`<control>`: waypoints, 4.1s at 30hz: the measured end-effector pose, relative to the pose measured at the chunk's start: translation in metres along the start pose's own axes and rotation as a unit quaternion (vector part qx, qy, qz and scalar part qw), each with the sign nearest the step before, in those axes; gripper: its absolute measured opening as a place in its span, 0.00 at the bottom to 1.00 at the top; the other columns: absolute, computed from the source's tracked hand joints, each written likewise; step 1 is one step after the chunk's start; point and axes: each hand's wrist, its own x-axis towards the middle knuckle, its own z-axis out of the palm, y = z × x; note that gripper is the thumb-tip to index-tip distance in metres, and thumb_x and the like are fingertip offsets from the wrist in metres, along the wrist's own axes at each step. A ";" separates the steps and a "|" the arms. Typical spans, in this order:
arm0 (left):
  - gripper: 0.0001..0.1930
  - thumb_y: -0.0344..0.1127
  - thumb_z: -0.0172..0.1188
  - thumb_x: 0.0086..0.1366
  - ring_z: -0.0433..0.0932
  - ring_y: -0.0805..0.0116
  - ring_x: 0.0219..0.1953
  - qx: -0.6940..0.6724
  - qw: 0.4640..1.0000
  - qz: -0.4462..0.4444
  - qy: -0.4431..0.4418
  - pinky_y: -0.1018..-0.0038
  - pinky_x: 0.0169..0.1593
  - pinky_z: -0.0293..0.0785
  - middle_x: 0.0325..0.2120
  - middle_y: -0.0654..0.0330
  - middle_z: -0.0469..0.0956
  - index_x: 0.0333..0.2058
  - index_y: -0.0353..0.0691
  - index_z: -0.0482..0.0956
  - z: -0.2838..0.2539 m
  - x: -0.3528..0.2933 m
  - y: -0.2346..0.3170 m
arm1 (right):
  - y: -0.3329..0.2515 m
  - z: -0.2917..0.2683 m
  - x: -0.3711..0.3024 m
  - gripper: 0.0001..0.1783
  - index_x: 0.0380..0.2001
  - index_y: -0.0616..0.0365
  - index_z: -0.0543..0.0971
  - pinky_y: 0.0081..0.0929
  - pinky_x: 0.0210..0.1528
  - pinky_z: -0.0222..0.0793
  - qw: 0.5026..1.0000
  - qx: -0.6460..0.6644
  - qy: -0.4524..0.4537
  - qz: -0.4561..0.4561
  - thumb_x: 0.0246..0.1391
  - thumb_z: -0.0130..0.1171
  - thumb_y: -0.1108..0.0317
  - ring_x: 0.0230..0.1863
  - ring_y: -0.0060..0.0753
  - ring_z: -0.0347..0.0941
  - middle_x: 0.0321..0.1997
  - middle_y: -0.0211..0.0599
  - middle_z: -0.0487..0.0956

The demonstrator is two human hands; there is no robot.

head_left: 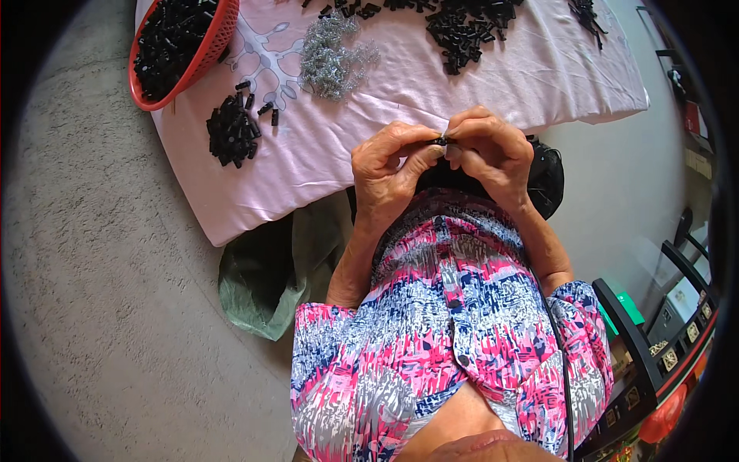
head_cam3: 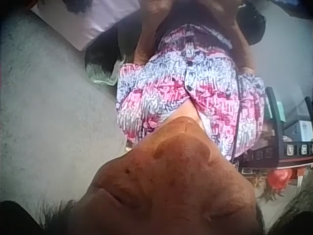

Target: Assembling small black plastic parts with silver components by hand on a workbench.

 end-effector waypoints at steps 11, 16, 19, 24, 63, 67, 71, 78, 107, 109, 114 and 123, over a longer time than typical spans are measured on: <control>0.08 0.18 0.64 0.58 0.79 0.77 0.34 -0.026 0.998 -0.041 0.044 0.82 0.39 0.76 0.32 0.60 0.80 0.37 0.30 0.81 -0.002 -0.010 0.010 | 0.002 0.009 -0.001 0.11 0.41 0.71 0.78 0.19 0.33 0.75 0.987 0.146 -0.001 0.071 0.53 0.61 0.83 0.33 0.23 0.77 0.40 0.40 0.78; 0.09 0.17 0.64 0.57 0.79 0.77 0.34 -0.016 0.998 -0.040 0.045 0.82 0.39 0.76 0.32 0.60 0.79 0.37 0.30 0.80 -0.002 -0.011 0.011 | 0.004 0.007 -0.002 0.10 0.40 0.70 0.78 0.18 0.33 0.75 0.983 0.150 -0.016 0.102 0.53 0.61 0.82 0.32 0.22 0.77 0.38 0.38 0.78; 0.09 0.17 0.64 0.56 0.79 0.77 0.34 -0.008 0.999 -0.030 0.043 0.82 0.39 0.75 0.31 0.60 0.79 0.37 0.30 0.80 -0.003 -0.012 0.007 | 0.005 0.009 -0.003 0.10 0.39 0.70 0.78 0.19 0.32 0.74 0.980 0.167 -0.010 0.106 0.51 0.60 0.85 0.30 0.25 0.76 0.37 0.41 0.77; 0.09 0.18 0.65 0.57 0.78 0.78 0.33 -0.009 0.999 -0.039 0.034 0.82 0.38 0.75 0.31 0.61 0.78 0.37 0.30 0.80 -0.004 -0.013 0.008 | 0.006 0.010 -0.005 0.12 0.38 0.71 0.78 0.21 0.31 0.73 0.982 0.164 -0.003 0.097 0.49 0.58 0.88 0.29 0.27 0.76 0.38 0.45 0.76; 0.13 0.25 0.63 0.61 0.79 0.73 0.36 -0.382 0.909 -0.167 0.013 0.78 0.40 0.75 0.36 0.56 0.81 0.44 0.35 0.76 -0.015 -0.023 -0.010 | 0.003 0.024 -0.003 0.21 0.38 0.63 0.80 0.22 0.35 0.73 0.991 -0.084 -0.001 -0.102 0.39 0.76 0.71 0.33 0.27 0.77 0.39 0.41 0.78; 0.15 0.26 0.65 0.60 0.80 0.73 0.34 -0.428 0.879 -0.211 -0.021 0.79 0.38 0.76 0.34 0.57 0.81 0.44 0.39 0.72 -0.015 -0.023 -0.009 | 0.000 0.020 0.002 0.28 0.43 0.62 0.80 0.27 0.42 0.72 0.989 -0.096 -0.027 -0.105 0.37 0.77 0.64 0.41 0.34 0.76 0.44 0.42 0.78; 0.16 0.28 0.66 0.60 0.80 0.73 0.32 -0.469 0.854 -0.222 -0.027 0.80 0.35 0.76 0.34 0.58 0.81 0.44 0.40 0.71 -0.014 -0.028 -0.016 | 0.004 0.017 0.004 0.29 0.43 0.62 0.81 0.31 0.47 0.71 0.989 -0.063 -0.078 -0.110 0.36 0.77 0.62 0.45 0.39 0.75 0.45 0.40 0.79; 0.18 0.28 0.67 0.59 0.81 0.72 0.33 -0.473 0.850 -0.232 -0.029 0.81 0.35 0.78 0.35 0.57 0.80 0.45 0.40 0.70 -0.013 -0.030 -0.020 | 0.006 0.018 0.002 0.27 0.42 0.62 0.81 0.31 0.46 0.71 0.990 -0.045 -0.074 -0.108 0.35 0.76 0.65 0.45 0.38 0.75 0.45 0.39 0.79; 0.17 0.24 0.68 0.57 0.77 0.76 0.32 -0.471 0.846 -0.246 -0.047 0.81 0.34 0.73 0.32 0.63 0.76 0.40 0.40 0.69 -0.014 -0.029 -0.020 | -0.001 0.016 0.014 0.21 0.34 0.64 0.80 0.29 0.35 0.72 0.979 -0.076 -0.109 -0.155 0.31 0.73 0.73 0.32 0.37 0.76 0.34 0.40 0.81; 0.20 0.30 0.72 0.55 0.78 0.68 0.37 -0.465 0.849 -0.247 -0.047 0.76 0.41 0.76 0.33 0.58 0.76 0.40 0.39 0.68 -0.014 -0.030 -0.019 | 0.000 0.016 0.013 0.21 0.34 0.64 0.80 0.28 0.34 0.72 0.979 -0.075 -0.107 -0.158 0.30 0.73 0.73 0.32 0.37 0.76 0.34 0.40 0.81; 0.20 0.31 0.71 0.55 0.78 0.67 0.37 -0.455 0.854 -0.248 -0.050 0.76 0.41 0.76 0.33 0.57 0.76 0.40 0.39 0.68 -0.016 -0.032 -0.021 | -0.001 0.018 0.012 0.21 0.33 0.64 0.80 0.28 0.33 0.72 0.979 -0.062 -0.103 -0.163 0.30 0.73 0.75 0.31 0.37 0.76 0.33 0.40 0.80; 0.19 0.32 0.70 0.57 0.78 0.66 0.39 -0.461 0.852 -0.241 -0.062 0.74 0.43 0.77 0.35 0.56 0.76 0.42 0.38 0.68 -0.017 -0.033 -0.026 | -0.002 0.018 0.012 0.20 0.33 0.66 0.79 0.29 0.32 0.72 0.972 -0.084 -0.100 -0.194 0.30 0.71 0.77 0.30 0.38 0.76 0.32 0.42 0.80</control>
